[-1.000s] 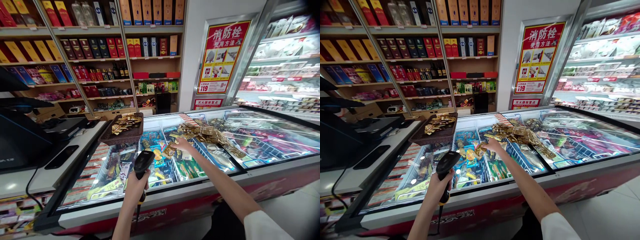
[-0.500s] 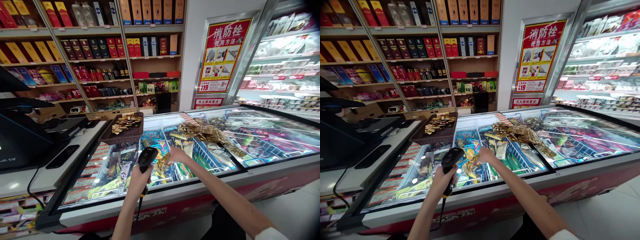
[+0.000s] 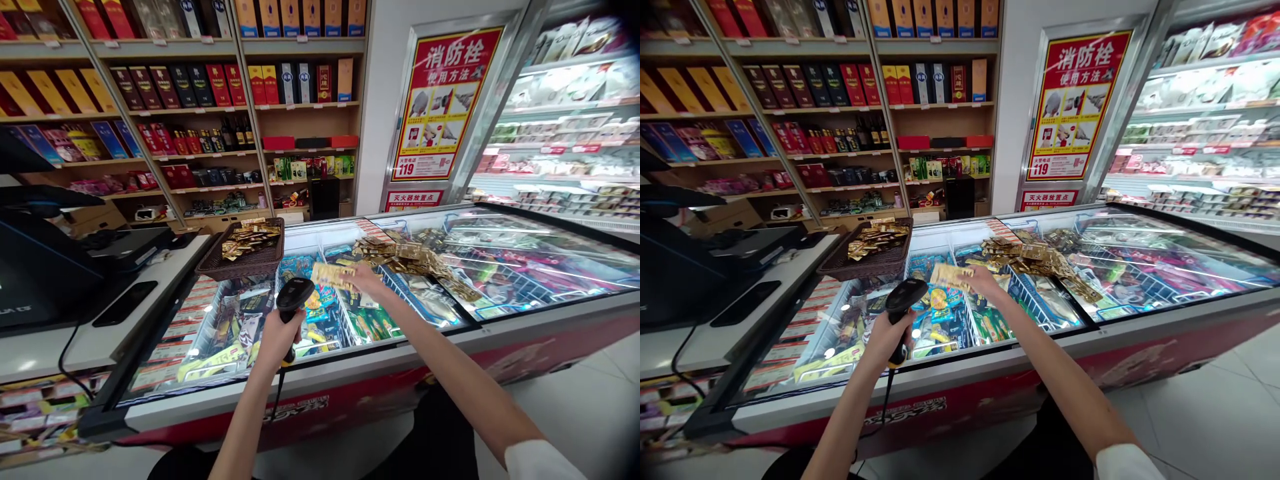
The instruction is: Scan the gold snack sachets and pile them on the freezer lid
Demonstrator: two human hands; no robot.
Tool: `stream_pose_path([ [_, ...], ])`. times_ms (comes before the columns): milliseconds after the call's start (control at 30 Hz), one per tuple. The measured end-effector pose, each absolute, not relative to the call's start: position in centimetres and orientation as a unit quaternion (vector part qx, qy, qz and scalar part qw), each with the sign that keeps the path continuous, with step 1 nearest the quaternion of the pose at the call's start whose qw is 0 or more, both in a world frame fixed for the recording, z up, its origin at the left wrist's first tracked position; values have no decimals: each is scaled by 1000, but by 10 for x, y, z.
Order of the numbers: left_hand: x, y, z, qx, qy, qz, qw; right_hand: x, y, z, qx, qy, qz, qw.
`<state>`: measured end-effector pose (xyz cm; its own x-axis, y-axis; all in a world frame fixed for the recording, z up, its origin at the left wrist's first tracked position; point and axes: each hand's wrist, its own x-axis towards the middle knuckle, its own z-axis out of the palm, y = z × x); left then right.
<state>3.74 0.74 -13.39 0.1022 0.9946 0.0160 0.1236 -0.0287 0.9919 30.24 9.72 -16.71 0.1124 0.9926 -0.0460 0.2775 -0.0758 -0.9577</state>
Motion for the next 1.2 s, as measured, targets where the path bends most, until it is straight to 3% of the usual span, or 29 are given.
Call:
stream_pose_path([
  [100,47,15,-119,585,505,431,466,310,108,-146,-597,-476,396,510],
  [367,65,28,-94,613,493,429,444,306,119,-127,-577,-473,365,558],
  [1200,58,20,-103,601,482,438,464,304,104,-133,-560,-443,410,568],
])
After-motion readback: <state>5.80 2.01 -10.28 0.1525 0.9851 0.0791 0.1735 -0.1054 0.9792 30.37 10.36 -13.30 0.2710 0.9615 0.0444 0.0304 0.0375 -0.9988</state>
